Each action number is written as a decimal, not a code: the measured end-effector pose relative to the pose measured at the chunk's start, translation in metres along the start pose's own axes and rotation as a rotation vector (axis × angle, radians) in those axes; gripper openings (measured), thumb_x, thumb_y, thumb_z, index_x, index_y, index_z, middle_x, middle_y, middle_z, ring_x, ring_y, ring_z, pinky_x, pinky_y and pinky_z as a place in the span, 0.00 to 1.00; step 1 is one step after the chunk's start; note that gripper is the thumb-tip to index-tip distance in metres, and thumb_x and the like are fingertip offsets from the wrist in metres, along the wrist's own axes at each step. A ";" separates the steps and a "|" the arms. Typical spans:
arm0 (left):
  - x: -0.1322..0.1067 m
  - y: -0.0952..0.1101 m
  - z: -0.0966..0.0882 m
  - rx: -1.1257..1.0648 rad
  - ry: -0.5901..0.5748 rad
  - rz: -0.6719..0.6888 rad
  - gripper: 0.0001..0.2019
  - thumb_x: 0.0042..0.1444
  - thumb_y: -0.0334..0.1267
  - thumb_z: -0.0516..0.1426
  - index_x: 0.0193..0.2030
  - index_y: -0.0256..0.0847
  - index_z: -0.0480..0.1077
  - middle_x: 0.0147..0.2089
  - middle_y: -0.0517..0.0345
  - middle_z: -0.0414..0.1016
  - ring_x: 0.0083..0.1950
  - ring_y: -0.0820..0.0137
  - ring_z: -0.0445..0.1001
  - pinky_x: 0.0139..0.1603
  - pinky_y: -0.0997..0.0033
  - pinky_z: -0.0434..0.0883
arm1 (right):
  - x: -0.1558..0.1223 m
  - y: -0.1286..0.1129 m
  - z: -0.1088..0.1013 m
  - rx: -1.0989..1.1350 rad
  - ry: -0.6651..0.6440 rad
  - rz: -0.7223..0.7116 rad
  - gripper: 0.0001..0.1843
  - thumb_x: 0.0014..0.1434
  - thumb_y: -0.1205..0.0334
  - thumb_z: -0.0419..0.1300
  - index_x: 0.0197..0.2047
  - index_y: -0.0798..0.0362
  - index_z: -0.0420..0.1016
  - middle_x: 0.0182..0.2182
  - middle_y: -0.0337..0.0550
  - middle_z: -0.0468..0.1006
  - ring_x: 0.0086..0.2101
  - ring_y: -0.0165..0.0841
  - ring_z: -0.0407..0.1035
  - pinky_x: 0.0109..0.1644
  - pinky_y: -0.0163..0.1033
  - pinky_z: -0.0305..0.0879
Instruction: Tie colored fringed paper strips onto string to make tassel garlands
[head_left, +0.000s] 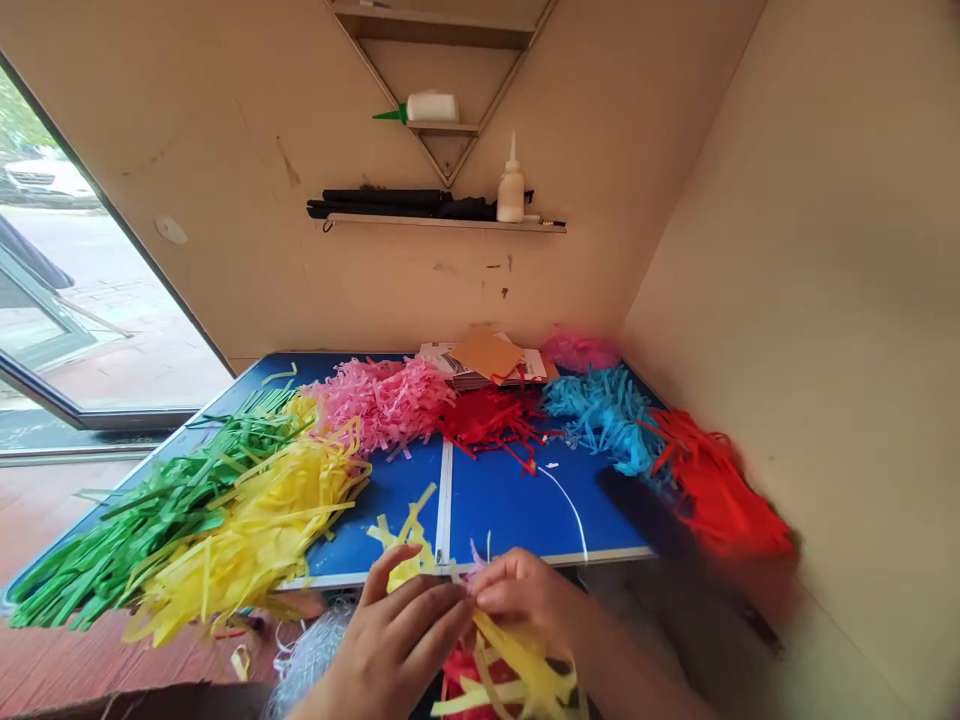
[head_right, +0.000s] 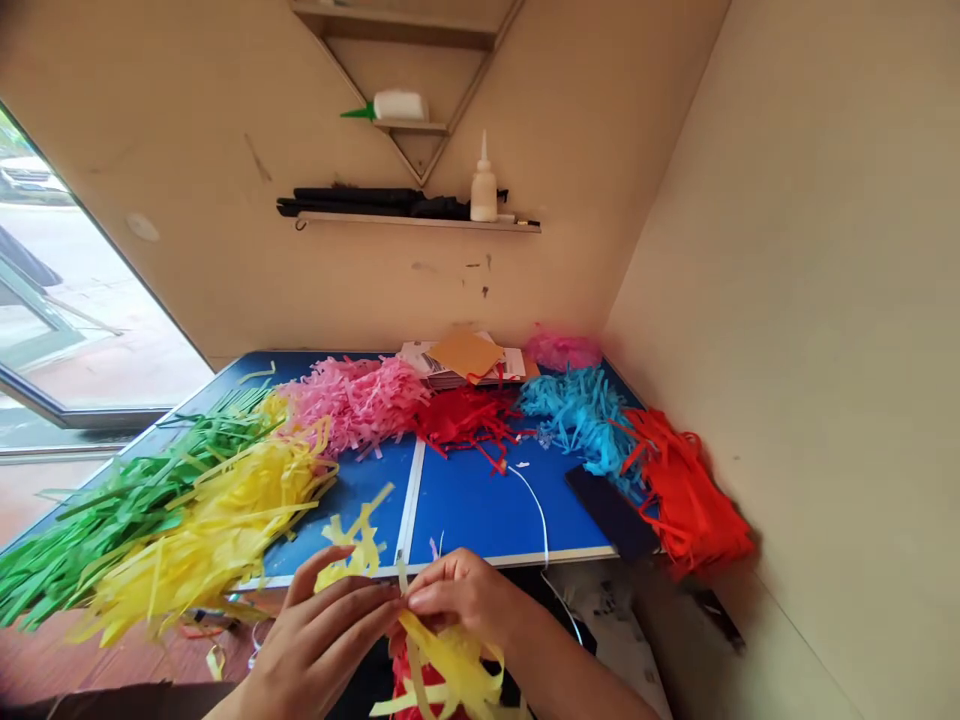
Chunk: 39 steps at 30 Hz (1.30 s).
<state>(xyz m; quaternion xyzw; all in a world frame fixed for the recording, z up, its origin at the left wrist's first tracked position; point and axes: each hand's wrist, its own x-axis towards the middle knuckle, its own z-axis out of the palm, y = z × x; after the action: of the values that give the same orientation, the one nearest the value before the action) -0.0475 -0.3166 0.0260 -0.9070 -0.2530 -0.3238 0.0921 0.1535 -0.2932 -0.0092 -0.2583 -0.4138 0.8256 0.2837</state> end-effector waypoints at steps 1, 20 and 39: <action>-0.001 0.001 0.004 -0.008 0.001 -0.032 0.14 0.64 0.29 0.49 0.49 0.46 0.72 0.41 0.61 0.82 0.41 0.72 0.78 0.71 0.56 0.49 | 0.001 0.007 -0.001 0.059 -0.001 0.000 0.20 0.48 0.50 0.67 0.28 0.62 0.79 0.21 0.42 0.74 0.23 0.29 0.67 0.27 0.32 0.58; -0.008 0.042 0.043 -0.621 0.233 -0.691 0.06 0.59 0.36 0.57 0.40 0.45 0.77 0.39 0.54 0.78 0.39 0.69 0.78 0.39 0.75 0.77 | -0.007 0.038 0.021 0.111 0.351 -0.403 0.17 0.44 0.54 0.73 0.26 0.54 0.71 0.19 0.32 0.69 0.18 0.23 0.60 0.24 0.29 0.55; -0.026 0.012 0.054 -1.005 0.210 -1.231 0.19 0.51 0.56 0.61 0.30 0.40 0.70 0.23 0.64 0.65 0.24 0.76 0.62 0.23 0.80 0.63 | 0.029 -0.073 -0.137 -1.237 0.953 -0.186 0.09 0.57 0.71 0.59 0.36 0.53 0.80 0.40 0.46 0.81 0.44 0.35 0.73 0.50 0.37 0.64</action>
<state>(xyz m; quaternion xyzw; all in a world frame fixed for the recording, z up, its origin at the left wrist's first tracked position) -0.0289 -0.3195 -0.0326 -0.5022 -0.5219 -0.4755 -0.4994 0.2422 -0.1634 -0.0260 -0.6600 -0.6518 0.2184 0.3031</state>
